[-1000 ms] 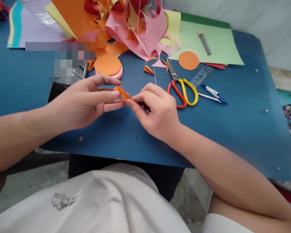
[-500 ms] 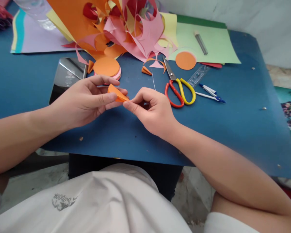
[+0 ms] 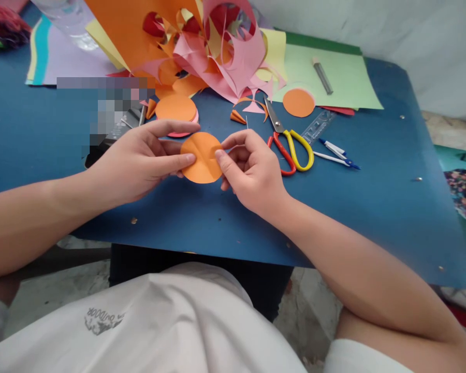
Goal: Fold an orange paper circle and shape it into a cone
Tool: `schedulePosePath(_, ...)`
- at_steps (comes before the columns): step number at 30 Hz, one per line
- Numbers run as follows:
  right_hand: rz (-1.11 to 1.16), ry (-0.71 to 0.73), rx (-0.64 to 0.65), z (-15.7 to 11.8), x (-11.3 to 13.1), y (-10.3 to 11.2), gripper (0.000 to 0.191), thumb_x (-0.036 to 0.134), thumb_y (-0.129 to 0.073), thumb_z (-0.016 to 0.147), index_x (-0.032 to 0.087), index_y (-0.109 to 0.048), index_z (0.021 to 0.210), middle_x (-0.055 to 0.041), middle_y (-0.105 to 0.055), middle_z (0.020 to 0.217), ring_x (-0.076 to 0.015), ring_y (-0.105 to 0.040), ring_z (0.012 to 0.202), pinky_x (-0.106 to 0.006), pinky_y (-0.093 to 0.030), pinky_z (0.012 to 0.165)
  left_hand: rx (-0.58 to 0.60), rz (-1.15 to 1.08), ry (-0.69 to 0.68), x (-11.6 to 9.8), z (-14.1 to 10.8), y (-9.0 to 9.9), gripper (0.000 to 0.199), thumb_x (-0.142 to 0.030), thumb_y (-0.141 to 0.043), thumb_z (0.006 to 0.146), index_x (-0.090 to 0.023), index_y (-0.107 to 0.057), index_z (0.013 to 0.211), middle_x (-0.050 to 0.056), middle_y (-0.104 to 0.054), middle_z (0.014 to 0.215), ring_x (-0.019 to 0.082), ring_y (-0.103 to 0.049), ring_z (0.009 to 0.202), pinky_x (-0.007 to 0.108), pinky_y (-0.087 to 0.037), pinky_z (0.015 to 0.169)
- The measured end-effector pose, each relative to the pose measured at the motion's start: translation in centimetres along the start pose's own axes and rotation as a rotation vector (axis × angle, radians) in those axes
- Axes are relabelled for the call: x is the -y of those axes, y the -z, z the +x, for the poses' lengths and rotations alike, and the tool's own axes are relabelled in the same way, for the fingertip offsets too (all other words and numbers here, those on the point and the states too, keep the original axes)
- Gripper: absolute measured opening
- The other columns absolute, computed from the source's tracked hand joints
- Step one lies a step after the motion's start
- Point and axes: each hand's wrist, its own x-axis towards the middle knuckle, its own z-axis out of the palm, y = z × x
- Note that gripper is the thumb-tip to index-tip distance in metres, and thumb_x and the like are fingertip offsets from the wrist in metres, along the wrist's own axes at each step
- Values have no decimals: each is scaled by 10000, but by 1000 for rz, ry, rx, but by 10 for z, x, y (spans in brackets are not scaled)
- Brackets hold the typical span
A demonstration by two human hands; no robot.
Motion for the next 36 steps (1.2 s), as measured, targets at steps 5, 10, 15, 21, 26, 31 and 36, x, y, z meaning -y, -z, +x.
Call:
schedulePosePath(5, -441, 504, 138, 0, -5, 12, 206, 93, -629, 1015, 238, -743, 1104, -2, -796, 866, -144, -747, 676, -288, -632, 663, 38, -37, -41, 0, 2, 0, 477, -77, -908, 892, -227, -736, 1312, -35, -875, 899, 165, -842, 819, 269, -680, 765)
schedulePosePath(10, -646, 714, 188, 3, -5, 18, 388, 29, -590, 956, 182, -789, 1252, -116, -818, 1091, -208, -812, 931, -326, -676, 798, 100, -107, -25, 2, 5, 3, 509, -67, -965, 863, -203, -692, 1271, -56, -843, 812, 114, -774, 724, 221, -629, 663)
schedulePosePath(15, -745, 829, 236, 6, -13, 21, 257, 139, -699, 1063, 244, -766, 1287, -95, -787, 1121, -220, -770, 967, -359, -663, 816, 133, -1, -15, 3, 5, 6, 496, -87, -911, 925, -184, -667, 1346, -32, -844, 826, 135, -790, 732, 240, -627, 647)
schedulePosePath(21, -758, 835, 210, 4, -9, 19, 134, 143, -700, 1098, 237, -763, 1170, -71, -765, 1051, -217, -702, 896, -368, -608, 772, 135, 178, -80, 8, 4, 8, 432, -158, -888, 914, -258, -710, 1294, -33, -828, 837, 144, -762, 680, 249, -540, 563)
schedulePosePath(26, -712, 840, 237, 6, -10, 19, 61, 221, -749, 1121, 246, -770, 1173, -70, -795, 1083, -218, -746, 940, -365, -646, 817, 133, 247, -200, 10, 2, 4, 394, -192, -889, 889, -269, -723, 1238, -38, -795, 836, 149, -751, 706, 269, -567, 614)
schedulePosePath(31, -615, 830, 234, 4, -11, 18, 243, 199, -790, 1104, 239, -744, 1339, -84, -858, 1137, -225, -833, 1010, -358, -700, 882, 220, 226, -182, 11, 0, 2, 409, -225, -917, 884, -251, -725, 1244, -19, -806, 864, 145, -751, 734, 268, -604, 655)
schedulePosePath(36, -517, 643, 169, -4, -14, 12, 459, 234, -757, 1111, 338, -641, 1543, -42, -881, 1238, -217, -868, 982, -358, -734, 821, 265, 132, -110, 6, 0, 2, 404, -324, -996, 894, -273, -734, 1196, -35, -825, 840, 148, -781, 711, 260, -613, 624)
